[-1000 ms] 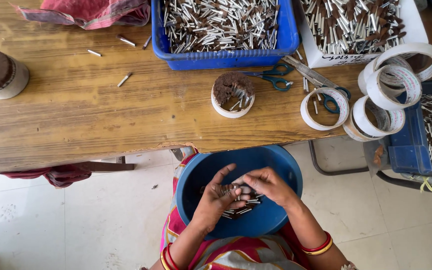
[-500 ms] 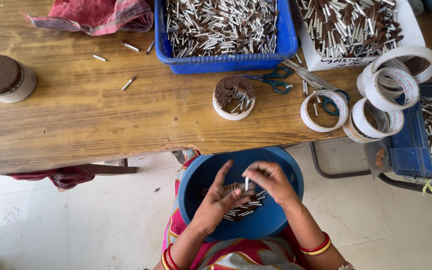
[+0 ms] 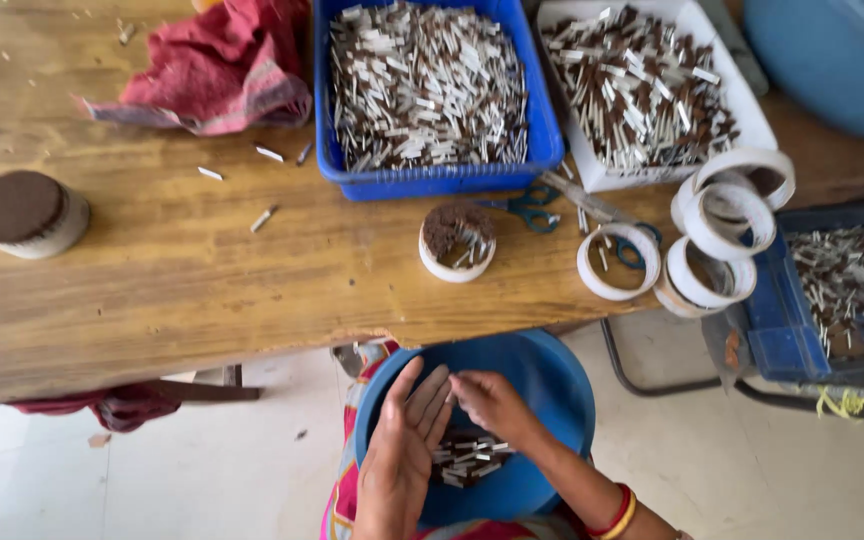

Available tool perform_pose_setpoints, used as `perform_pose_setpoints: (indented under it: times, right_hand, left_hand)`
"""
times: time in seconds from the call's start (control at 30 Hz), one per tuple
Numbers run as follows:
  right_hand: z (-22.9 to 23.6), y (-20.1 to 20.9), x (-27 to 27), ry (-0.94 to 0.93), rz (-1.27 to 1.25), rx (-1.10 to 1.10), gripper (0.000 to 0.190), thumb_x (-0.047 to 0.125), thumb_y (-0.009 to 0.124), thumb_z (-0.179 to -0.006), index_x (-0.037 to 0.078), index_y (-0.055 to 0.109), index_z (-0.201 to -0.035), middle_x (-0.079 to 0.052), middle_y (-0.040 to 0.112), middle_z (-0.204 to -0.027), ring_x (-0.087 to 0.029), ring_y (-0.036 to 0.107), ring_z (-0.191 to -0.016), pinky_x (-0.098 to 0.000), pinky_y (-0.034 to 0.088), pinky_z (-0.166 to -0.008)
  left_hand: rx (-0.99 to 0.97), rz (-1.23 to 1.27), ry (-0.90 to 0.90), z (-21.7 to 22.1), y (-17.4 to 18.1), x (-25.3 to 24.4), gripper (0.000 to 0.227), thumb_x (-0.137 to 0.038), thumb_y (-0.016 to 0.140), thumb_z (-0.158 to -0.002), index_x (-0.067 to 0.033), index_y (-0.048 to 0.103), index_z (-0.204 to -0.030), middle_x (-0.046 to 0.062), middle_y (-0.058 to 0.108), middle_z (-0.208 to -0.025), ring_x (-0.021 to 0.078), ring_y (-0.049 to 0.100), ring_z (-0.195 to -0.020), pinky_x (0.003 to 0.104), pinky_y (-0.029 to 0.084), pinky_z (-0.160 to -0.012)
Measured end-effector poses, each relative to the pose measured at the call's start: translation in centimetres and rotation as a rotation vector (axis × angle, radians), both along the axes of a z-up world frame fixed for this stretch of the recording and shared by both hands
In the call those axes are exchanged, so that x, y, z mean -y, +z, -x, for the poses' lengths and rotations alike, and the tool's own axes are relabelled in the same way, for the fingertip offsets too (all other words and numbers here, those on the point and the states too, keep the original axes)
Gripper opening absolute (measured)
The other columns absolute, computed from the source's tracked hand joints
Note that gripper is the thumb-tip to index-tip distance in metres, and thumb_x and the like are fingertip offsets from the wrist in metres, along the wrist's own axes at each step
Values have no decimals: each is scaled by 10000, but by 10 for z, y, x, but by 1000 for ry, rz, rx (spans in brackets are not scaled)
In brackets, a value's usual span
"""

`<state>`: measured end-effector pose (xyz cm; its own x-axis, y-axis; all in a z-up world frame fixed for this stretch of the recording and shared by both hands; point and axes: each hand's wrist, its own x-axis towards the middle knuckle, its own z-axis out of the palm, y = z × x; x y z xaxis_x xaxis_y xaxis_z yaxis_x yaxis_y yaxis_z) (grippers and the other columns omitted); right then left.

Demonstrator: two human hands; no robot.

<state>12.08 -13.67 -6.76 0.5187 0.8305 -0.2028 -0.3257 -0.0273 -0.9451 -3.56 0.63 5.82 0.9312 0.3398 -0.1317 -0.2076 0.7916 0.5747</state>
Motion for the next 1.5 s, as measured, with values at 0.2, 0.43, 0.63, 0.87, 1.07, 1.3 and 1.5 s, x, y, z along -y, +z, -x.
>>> perform_pose_setpoints:
  times: [0.2, 0.43, 0.63, 0.87, 1.07, 1.3, 1.5]
  right_hand:
    - [-66, 243, -89, -433, 19, 1403, 129, 135, 615, -1034, 70, 720, -1070, -101, 759, -952, -260, 745, -783, -376, 554, -666]
    - [-92, 292, -111, -604, 86, 1687, 269, 284, 591, -1070, 55, 732, -1064, -124, 735, -1004, -273, 707, -853, -402, 547, -708]
    - [-85, 229, -107, -304, 653, 1529, 506, 452, 612, -976, 46, 691, -685, -190, 675, -683, -411, 669, -651, -519, 513, -596]
    - [-87, 207, -106, -259, 782, 1583, 411, 495, 645, -903, 90, 712, -873, -182, 719, -842, -389, 708, -737, -515, 548, -632]
    - [-90, 201, -106, -202, 605, 1638, 381, 479, 714, -856, 102, 673, -889, -126, 708, -858, -363, 700, -720, -488, 547, -574]
    - [-104, 186, -98, -175, 388, 1715, 303, 421, 709, -898, 119, 694, -873, -117, 707, -820, -346, 693, -695, -462, 553, -568]
    - [-119, 190, -92, -204, 211, 1887, 265, 358, 688, -948, 119, 690, -835, -85, 694, -786, -299, 701, -699, -422, 564, -587]
  left_hand:
    - [151, -90, 128, 4, -35, -12, 606, -343, 379, -1066, -2, 287, -1559, 325, 515, -1482, 411, 509, -1404, 512, 368, -1170]
    - [80, -364, 225, -36, 4, -39, 566, -303, 403, -1050, -30, 366, -1545, 274, 569, -1480, 351, 513, -1432, 453, 352, -1177]
    - [68, -727, 326, -152, 31, -86, 538, -351, 366, -1093, -37, 403, -1528, 189, 507, -1535, 274, 439, -1461, 367, 292, -1206]
    - [-46, -667, 287, -168, 17, -50, 673, -506, 341, -1057, -83, 280, -1577, 170, 387, -1587, 263, 318, -1504, 373, 225, -1220]
    - [-45, -384, 148, -127, 20, -34, 750, -529, 382, -1013, -149, 151, -1617, 146, 330, -1632, 232, 246, -1545, 354, 173, -1228]
    - [-7, -213, 130, -126, 14, -34, 731, -475, 438, -1006, -161, 173, -1611, 170, 360, -1612, 240, 302, -1525, 367, 227, -1222]
    - [-33, -344, 199, -131, 5, -39, 719, -410, 527, -994, -135, 247, -1597, 188, 417, -1572, 260, 370, -1480, 380, 268, -1205]
